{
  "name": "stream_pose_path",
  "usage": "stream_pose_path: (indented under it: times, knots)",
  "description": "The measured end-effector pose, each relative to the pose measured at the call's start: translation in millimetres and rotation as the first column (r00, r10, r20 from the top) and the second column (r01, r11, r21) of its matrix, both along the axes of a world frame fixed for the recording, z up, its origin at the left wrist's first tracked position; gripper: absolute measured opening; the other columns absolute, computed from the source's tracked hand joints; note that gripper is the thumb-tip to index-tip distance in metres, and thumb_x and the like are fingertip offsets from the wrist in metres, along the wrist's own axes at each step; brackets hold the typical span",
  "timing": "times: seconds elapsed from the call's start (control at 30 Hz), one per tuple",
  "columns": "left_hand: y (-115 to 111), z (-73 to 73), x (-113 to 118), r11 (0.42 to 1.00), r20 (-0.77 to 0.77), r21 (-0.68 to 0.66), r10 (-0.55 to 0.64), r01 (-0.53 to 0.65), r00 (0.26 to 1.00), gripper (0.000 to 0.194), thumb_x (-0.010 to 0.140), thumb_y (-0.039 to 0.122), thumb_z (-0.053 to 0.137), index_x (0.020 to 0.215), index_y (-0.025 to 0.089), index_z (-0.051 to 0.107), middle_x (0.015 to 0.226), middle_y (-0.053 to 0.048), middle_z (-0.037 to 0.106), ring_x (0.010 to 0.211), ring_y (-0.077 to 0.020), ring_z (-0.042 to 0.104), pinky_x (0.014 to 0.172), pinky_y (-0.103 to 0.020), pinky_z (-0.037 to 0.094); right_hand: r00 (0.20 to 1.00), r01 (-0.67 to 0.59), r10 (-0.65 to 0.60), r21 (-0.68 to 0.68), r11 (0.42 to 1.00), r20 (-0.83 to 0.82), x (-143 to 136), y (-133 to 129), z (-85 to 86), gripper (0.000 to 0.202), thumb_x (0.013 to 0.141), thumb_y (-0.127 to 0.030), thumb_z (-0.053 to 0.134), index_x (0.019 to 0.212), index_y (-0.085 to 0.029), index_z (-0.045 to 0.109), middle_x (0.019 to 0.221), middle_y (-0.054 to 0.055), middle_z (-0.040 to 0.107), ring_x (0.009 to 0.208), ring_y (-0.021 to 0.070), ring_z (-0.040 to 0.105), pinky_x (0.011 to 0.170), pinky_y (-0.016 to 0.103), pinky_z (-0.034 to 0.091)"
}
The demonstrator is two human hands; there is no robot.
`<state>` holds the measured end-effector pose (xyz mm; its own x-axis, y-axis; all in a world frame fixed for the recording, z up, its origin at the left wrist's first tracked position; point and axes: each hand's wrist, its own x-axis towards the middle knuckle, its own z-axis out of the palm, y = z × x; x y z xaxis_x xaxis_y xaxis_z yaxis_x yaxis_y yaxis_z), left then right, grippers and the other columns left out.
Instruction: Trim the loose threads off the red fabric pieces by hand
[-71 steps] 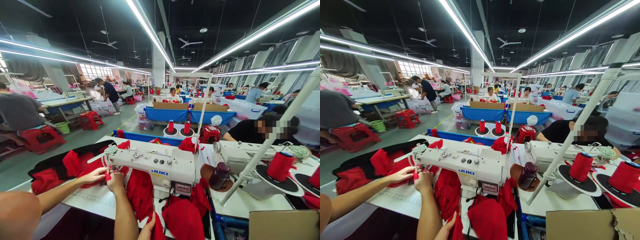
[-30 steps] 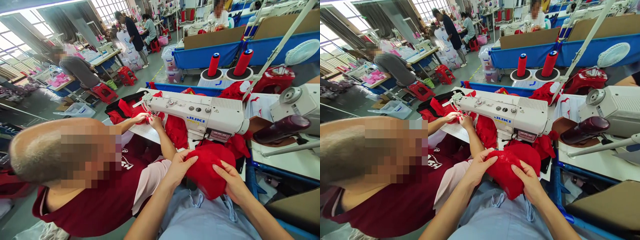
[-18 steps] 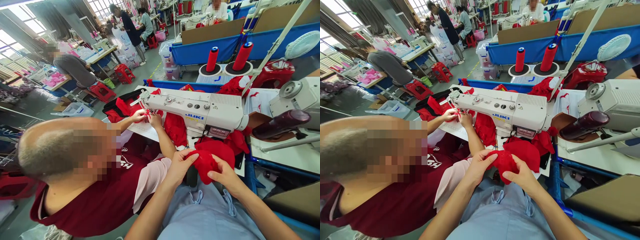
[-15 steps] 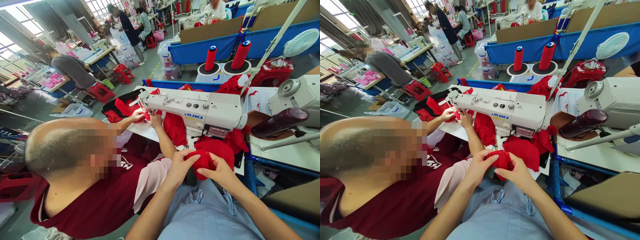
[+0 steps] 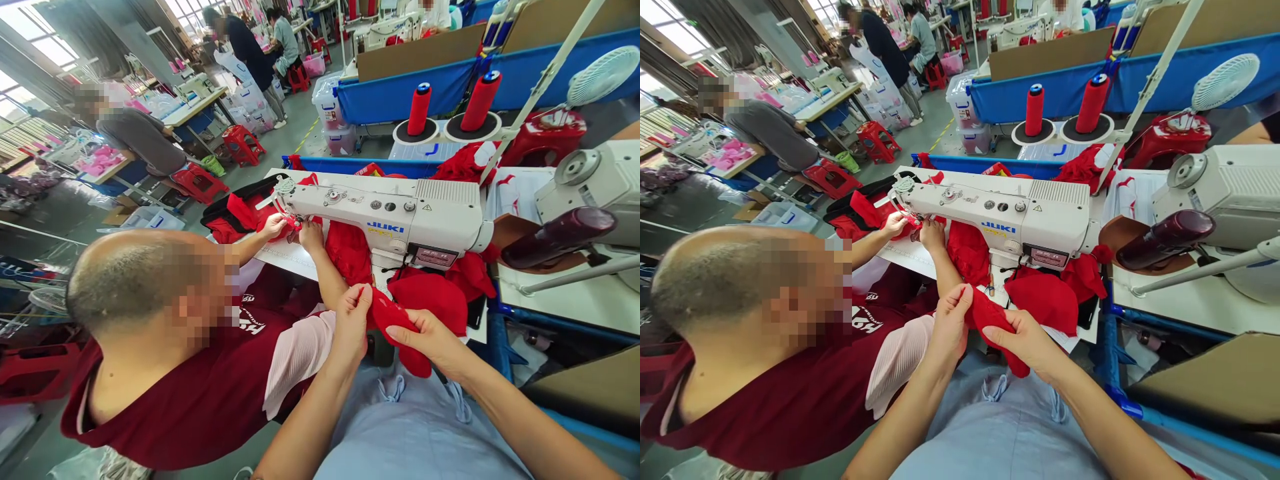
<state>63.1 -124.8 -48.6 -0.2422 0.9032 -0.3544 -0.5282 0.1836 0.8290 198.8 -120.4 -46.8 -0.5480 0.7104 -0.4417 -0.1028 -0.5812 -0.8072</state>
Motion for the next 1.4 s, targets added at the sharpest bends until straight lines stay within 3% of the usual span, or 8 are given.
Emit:
stream_pose_path:
  times: [0.17,0.33,0.43,0.57,0.7,0.93,1.2,1.4]
  knots:
    - [14.7,-4.3,-7.0,0.995,0.076,-0.064,0.076,-0.071,0.994,0.043,0.051,0.048,0.087,0.062,0.016,0.060,0.052,0.006,0.056,0.047,-0.0068,0.048,0.052,-0.020,0.038,0.998,-0.053,0.049,0.087,0.995,0.046,-4.6,-11.4,-5.1,0.051,0.066,-0.064,0.074,0.058,-0.016,0.056,0.050,-0.006,0.044,0.048,0.0068,0.032,0.046,0.022,0.022]
    - [17.3,-10.2,-13.9,0.994,0.127,-0.108,0.039,-0.025,0.991,0.042,0.052,0.047,0.088,0.066,0.017,0.061,0.054,0.004,0.061,0.054,-0.0125,0.061,0.062,-0.025,0.048,0.991,-0.129,0.128,0.064,0.990,0.025,4.9,-12.9,-10.9,0.046,0.064,-0.058,0.078,0.064,-0.014,0.065,0.054,-0.004,0.055,0.048,0.0080,0.041,0.046,0.021,0.030]
    - [7.5,-14.7,-17.4,0.965,0.282,-0.199,-0.110,0.170,0.953,0.047,0.054,0.055,0.085,0.074,0.017,0.066,0.067,-0.003,0.070,0.075,-0.0209,0.069,0.073,-0.030,0.052,0.999,-0.032,0.031,-0.044,0.998,-0.038,8.4,-8.5,-9.9,0.044,0.061,-0.052,0.084,0.082,-0.016,0.072,0.069,-0.001,0.068,0.059,0.0126,0.056,0.057,0.024,0.043]
    - [-11.6,-21.3,-17.4,0.853,0.482,-0.258,-0.294,0.454,0.825,0.057,0.042,0.056,0.089,0.076,0.015,0.069,0.074,-0.007,0.074,0.089,-0.0280,0.070,0.080,-0.034,0.052,0.989,0.126,-0.131,-0.085,0.988,-0.062,7.2,-6.7,-9.5,0.043,0.060,-0.047,0.086,0.088,-0.018,0.073,0.074,-0.001,0.072,0.067,0.0150,0.062,0.068,0.028,0.050]
    - [-14.6,-14.4,-12.6,0.908,0.446,-0.232,-0.220,0.350,0.867,0.045,0.047,0.040,0.092,0.077,0.014,0.071,0.071,-0.005,0.074,0.070,-0.0190,0.070,0.071,-0.027,0.052,0.996,0.087,-0.087,-0.036,0.996,0.007,6.6,-8.3,-12.4,0.041,0.054,-0.045,0.089,0.077,-0.015,0.072,0.062,-0.003,0.067,0.054,0.0107,0.054,0.053,0.022,0.043]
    - [-5.2,2.0,-10.5,0.948,0.404,-0.237,-0.102,0.212,0.909,0.033,0.053,0.028,0.091,0.074,0.012,0.071,0.068,-0.004,0.073,0.059,-0.0134,0.065,0.062,-0.023,0.050,0.994,0.074,-0.078,-0.059,0.996,-0.077,6.5,-5.1,-8.3,0.042,0.067,-0.056,0.079,0.080,-0.016,0.075,0.069,0.004,0.072,0.061,0.0159,0.062,0.063,0.028,0.048]
    - [5.7,-3.5,-1.8,0.926,0.378,-0.372,0.220,-0.070,0.900,0.019,0.060,0.013,0.083,0.067,0.013,0.066,0.059,0.000,0.068,0.049,-0.0110,0.060,0.062,-0.023,0.051,0.996,0.080,-0.081,-0.026,0.996,-0.034,-3.8,-18.1,-12.6,0.044,0.063,-0.055,0.081,0.078,-0.015,0.071,0.064,-0.001,0.065,0.054,0.0110,0.052,0.052,0.023,0.039]
    - [22.6,-14.5,-16.7,0.892,0.413,-0.452,0.239,-0.030,0.879,0.007,0.078,0.011,0.069,0.073,0.011,0.066,0.062,-0.004,0.070,0.054,-0.0148,0.065,0.074,-0.029,0.055,0.995,0.099,-0.101,-0.078,0.992,-0.013,1.5,-28.5,-19.9,0.042,0.063,-0.053,0.083,0.078,-0.015,0.071,0.067,-0.001,0.066,0.056,0.0100,0.050,0.054,0.022,0.038]
